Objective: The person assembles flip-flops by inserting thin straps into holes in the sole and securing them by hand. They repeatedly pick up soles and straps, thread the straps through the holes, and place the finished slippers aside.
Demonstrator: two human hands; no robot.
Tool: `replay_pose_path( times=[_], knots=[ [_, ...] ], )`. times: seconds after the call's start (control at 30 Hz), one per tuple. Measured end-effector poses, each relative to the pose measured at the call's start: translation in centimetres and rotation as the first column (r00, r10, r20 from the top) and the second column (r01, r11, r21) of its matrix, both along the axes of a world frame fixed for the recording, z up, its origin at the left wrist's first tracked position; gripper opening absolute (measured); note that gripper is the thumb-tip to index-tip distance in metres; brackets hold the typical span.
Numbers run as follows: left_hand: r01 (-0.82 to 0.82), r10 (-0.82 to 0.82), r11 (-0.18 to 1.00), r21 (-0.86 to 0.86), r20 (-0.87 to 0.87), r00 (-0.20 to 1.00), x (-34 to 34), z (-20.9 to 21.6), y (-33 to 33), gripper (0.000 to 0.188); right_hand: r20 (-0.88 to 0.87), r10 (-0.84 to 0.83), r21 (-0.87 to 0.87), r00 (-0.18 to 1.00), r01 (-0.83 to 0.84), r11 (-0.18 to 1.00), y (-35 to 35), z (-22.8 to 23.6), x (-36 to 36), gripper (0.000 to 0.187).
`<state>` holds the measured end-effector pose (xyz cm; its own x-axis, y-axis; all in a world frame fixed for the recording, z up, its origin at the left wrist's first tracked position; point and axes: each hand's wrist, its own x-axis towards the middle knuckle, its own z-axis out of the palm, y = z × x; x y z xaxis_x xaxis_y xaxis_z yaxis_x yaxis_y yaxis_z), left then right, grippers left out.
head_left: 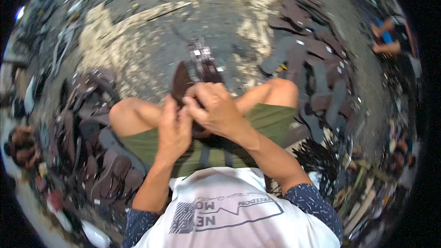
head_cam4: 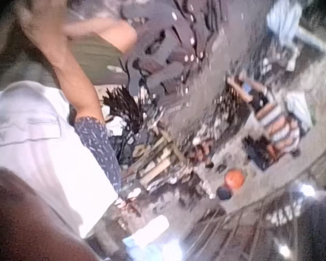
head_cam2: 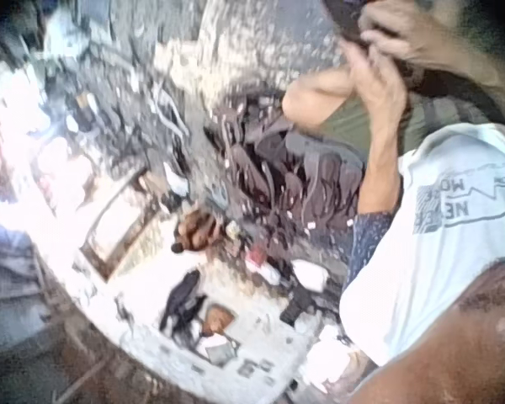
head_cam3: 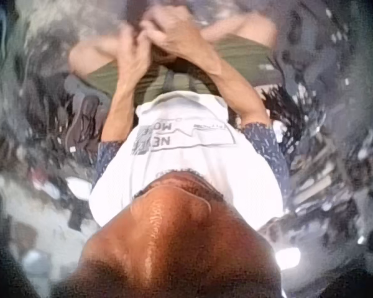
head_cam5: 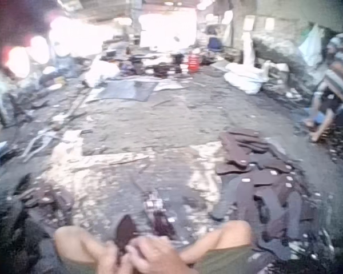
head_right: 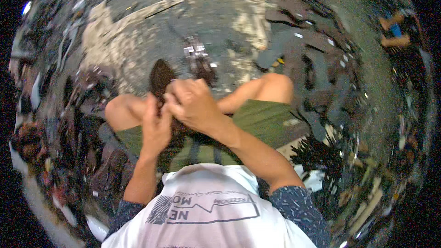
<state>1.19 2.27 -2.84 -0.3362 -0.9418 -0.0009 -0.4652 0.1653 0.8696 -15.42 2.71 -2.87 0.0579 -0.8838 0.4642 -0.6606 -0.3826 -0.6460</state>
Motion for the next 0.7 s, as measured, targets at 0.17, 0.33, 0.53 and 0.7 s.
replay_pose_path(
  times=[0.17, 0.33, 0.53, 0.7],
  knots=[
    [-0.086, 0.12, 0.969, 0.232, -0.134, 0.984, 0.7, -2.2, -0.8, 0.045, 0.173, 0.022, 0.101, 0.985, -0.04, 0.994, -0.7, -1.7, -0.9, 0.022],
    [-0.083, 0.083, 0.995, 0.05, 0.016, 0.996, 0.3, -3.9, -2.1, 0.066, 0.199, -0.09, 0.12, 0.976, 0.066, 0.99, -0.4, -2.1, -0.3, 0.02],
    [-0.157, 0.158, 0.987, 0.042, -0.033, 0.987, -2.4, -1.4, -2.2, 0.066, 0.202, -0.122, 0.121, 0.972, 0.099, 0.988, 0.2, -0.8, -2.0, 0.022],
    [-0.059, 0.061, 0.997, 0.039, -0.038, 0.997, 1.6, -2.8, -4.3, 0.065, 0.205, -0.073, 0.081, 0.976, 0.058, 0.995, -1.6, -0.5, -1.1, 0.025]
  ],
)
